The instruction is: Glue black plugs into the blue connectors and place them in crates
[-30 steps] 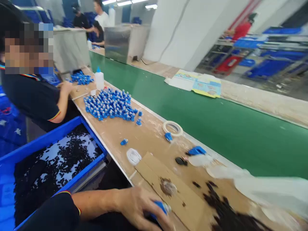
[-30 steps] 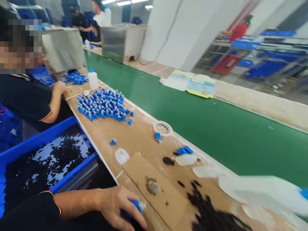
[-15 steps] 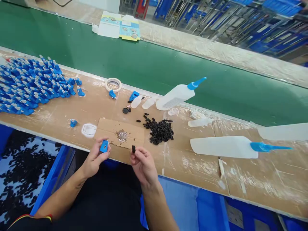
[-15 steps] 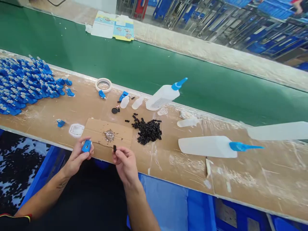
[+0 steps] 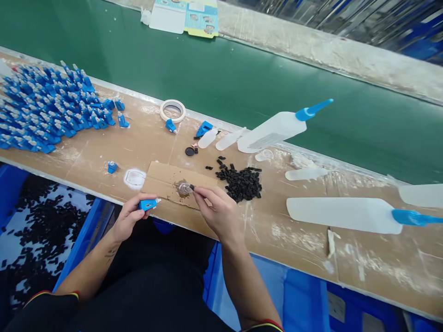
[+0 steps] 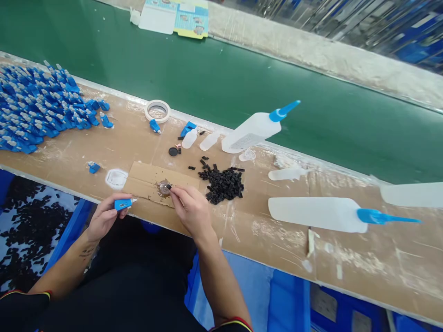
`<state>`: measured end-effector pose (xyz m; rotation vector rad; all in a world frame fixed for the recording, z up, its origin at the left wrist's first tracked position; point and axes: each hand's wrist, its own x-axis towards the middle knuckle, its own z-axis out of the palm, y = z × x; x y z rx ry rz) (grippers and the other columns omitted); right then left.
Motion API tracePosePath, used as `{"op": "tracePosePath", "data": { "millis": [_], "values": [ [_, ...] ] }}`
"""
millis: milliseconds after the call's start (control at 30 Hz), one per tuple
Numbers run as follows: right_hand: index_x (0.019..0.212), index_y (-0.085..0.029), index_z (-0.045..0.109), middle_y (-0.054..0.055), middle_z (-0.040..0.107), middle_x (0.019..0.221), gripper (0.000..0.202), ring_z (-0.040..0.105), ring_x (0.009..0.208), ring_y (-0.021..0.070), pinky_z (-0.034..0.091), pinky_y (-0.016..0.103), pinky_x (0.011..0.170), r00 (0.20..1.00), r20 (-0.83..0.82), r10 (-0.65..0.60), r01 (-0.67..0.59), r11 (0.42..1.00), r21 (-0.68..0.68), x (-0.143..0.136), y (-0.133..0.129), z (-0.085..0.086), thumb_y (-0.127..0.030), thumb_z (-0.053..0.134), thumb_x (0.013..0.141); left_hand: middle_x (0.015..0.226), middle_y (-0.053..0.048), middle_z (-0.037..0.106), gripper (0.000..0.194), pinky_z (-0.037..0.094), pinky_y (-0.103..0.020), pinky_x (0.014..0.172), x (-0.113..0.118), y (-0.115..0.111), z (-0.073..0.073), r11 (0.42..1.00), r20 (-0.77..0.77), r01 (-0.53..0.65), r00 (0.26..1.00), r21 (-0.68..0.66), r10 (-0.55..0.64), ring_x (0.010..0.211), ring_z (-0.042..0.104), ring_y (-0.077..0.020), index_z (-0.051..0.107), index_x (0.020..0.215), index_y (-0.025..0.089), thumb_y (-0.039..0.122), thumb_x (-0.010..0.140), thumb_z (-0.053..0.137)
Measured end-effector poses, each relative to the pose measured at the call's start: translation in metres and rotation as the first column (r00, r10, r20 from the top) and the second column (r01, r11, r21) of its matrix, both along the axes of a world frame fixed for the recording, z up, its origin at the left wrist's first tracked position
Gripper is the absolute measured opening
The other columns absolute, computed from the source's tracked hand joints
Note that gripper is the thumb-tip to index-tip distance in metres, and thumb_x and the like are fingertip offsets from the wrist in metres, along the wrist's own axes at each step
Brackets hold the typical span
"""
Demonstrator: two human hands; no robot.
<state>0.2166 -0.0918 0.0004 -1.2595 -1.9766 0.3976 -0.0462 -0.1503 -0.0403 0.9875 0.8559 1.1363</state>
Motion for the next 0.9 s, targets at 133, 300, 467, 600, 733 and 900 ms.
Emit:
{"op": "tracePosePath", "data": {
  "millis": [133, 300, 467, 600, 733, 900],
  "values": [
    [0.095, -0.018, 0.071, 0.007, 0.075, 0.090, 0.014, 0.067, 0.080, 0.0179, 0.052, 0.029, 0.073, 0.942, 0.316, 0.114, -0.158, 0.981, 0.116, 0.001, 0.012, 0.002, -0.016, 0.058, 0.097, 0.085, -0.004, 0.060, 0.042, 0.041, -0.027, 0.065, -0.001, 0.001, 0.001, 0.999, 0.006, -0.030, 1.000, -0.038, 0.030, 0.074, 0.050, -0.0153, 0.067, 0.125, 0.018, 0.035, 0.088, 0.056],
    [0.094, -0.017, 0.069, 0.006, 0.072, 0.086, 0.015, 0.063, 0.079, 0.0173, 0.047, 0.028, 0.073, 0.858, 0.485, 0.166, -0.241, 0.966, 0.095, 0.000, 0.014, 0.004, -0.012, 0.055, 0.097, 0.086, -0.005, 0.061, 0.042, 0.041, -0.028, 0.066, -0.003, 0.001, 0.001, 0.998, -0.034, -0.027, 0.999, -0.054, 0.025, 0.074, 0.050, -0.0158, 0.068, 0.123, 0.017, 0.035, 0.087, 0.056],
    [0.096, -0.017, 0.069, 0.007, 0.072, 0.091, 0.019, 0.062, 0.080, 0.0178, 0.046, 0.028, 0.074, 0.847, 0.495, 0.193, -0.245, 0.969, 0.041, 0.004, 0.014, 0.004, -0.012, 0.052, 0.099, 0.082, -0.003, 0.058, 0.042, 0.041, -0.027, 0.064, 0.000, 0.002, 0.000, 0.997, 0.046, -0.050, 0.998, -0.063, 0.053, 0.072, 0.049, -0.0149, 0.064, 0.124, 0.017, 0.034, 0.087, 0.057],
    [0.097, -0.019, 0.070, 0.007, 0.073, 0.091, 0.022, 0.063, 0.080, 0.0186, 0.046, 0.029, 0.072, 0.854, 0.472, 0.217, -0.257, 0.966, 0.021, 0.006, 0.015, 0.000, -0.015, 0.049, 0.100, 0.080, 0.000, 0.056, 0.036, 0.039, -0.024, 0.061, 0.004, 0.002, -0.004, 0.986, 0.147, -0.127, 0.979, -0.105, 0.142, 0.068, 0.048, -0.0129, 0.060, 0.117, 0.019, 0.033, 0.084, 0.063],
    [0.099, -0.021, 0.071, 0.006, 0.074, 0.092, 0.020, 0.067, 0.078, 0.0184, 0.049, 0.029, 0.071, 0.881, 0.413, 0.232, -0.304, 0.946, 0.116, 0.006, 0.018, -0.004, -0.019, 0.051, 0.100, 0.079, -0.001, 0.059, 0.032, 0.039, -0.024, 0.059, 0.006, -0.001, -0.005, 0.973, 0.171, -0.151, 0.968, -0.176, 0.181, 0.067, 0.051, -0.0124, 0.059, 0.105, 0.017, 0.035, 0.079, 0.068],
    [0.099, -0.024, 0.073, 0.004, 0.076, 0.089, 0.021, 0.071, 0.073, 0.0174, 0.054, 0.027, 0.068, 0.903, 0.276, 0.330, -0.404, 0.870, 0.283, 0.014, 0.028, -0.001, -0.027, 0.052, 0.099, 0.070, 0.001, 0.057, 0.036, 0.036, -0.022, 0.053, 0.017, 0.002, -0.012, 0.973, 0.259, -0.151, 0.947, -0.172, 0.192, 0.058, 0.049, -0.0107, 0.057, 0.100, 0.018, 0.036, 0.073, 0.071]
  ]
}}
